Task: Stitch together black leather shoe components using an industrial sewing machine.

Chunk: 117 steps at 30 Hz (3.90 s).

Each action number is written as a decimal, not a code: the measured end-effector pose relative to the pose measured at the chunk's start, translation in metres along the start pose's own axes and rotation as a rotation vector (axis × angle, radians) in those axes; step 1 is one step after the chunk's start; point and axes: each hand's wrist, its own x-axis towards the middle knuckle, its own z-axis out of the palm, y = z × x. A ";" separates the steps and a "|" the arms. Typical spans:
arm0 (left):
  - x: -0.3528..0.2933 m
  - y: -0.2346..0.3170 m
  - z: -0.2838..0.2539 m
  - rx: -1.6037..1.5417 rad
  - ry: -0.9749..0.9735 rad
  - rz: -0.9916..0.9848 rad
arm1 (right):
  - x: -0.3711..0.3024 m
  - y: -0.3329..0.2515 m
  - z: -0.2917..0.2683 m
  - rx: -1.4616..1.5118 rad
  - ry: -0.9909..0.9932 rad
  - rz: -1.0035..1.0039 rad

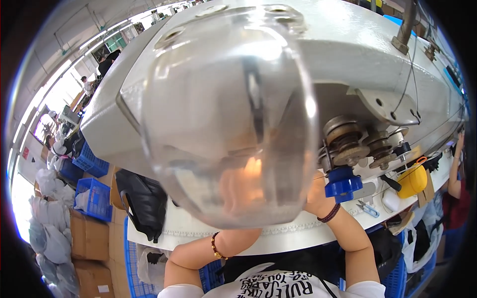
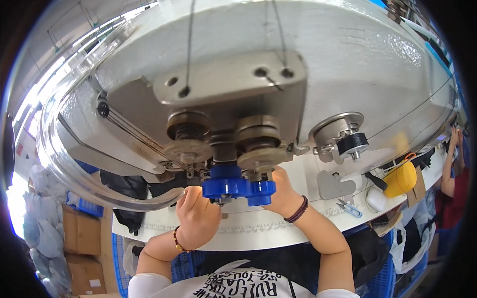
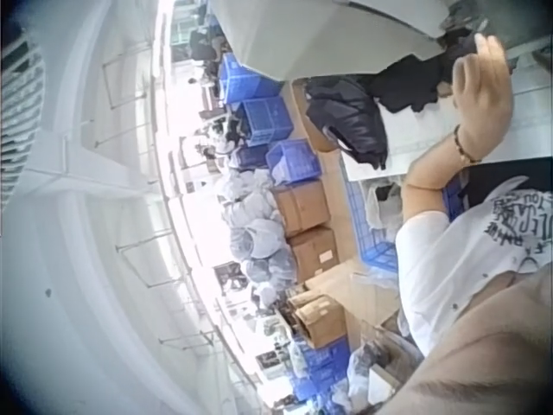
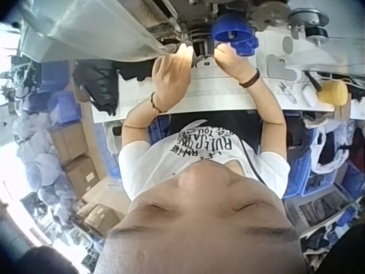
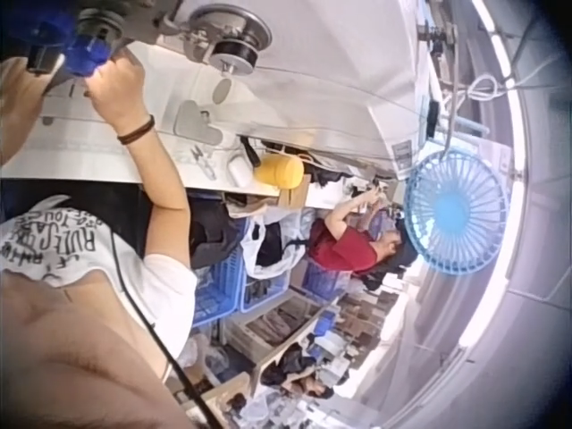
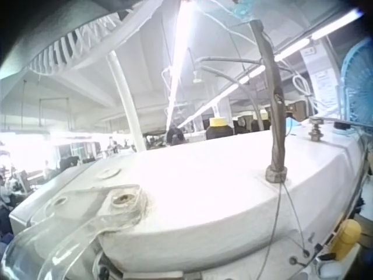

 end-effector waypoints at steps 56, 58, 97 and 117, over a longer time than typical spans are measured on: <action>0.004 0.001 0.014 0.053 0.109 -0.045 | -0.014 -0.024 0.004 -0.273 -0.026 -0.273; 0.006 0.003 0.018 0.054 0.117 -0.044 | -0.020 -0.023 0.003 -0.312 -0.038 -0.294; 0.009 -0.009 0.001 -0.075 -0.009 -0.047 | -0.059 -0.030 -0.010 0.199 -0.295 0.070; 0.001 -0.010 -0.014 -0.175 -0.028 -0.184 | -0.027 -0.022 0.000 0.653 -0.140 0.445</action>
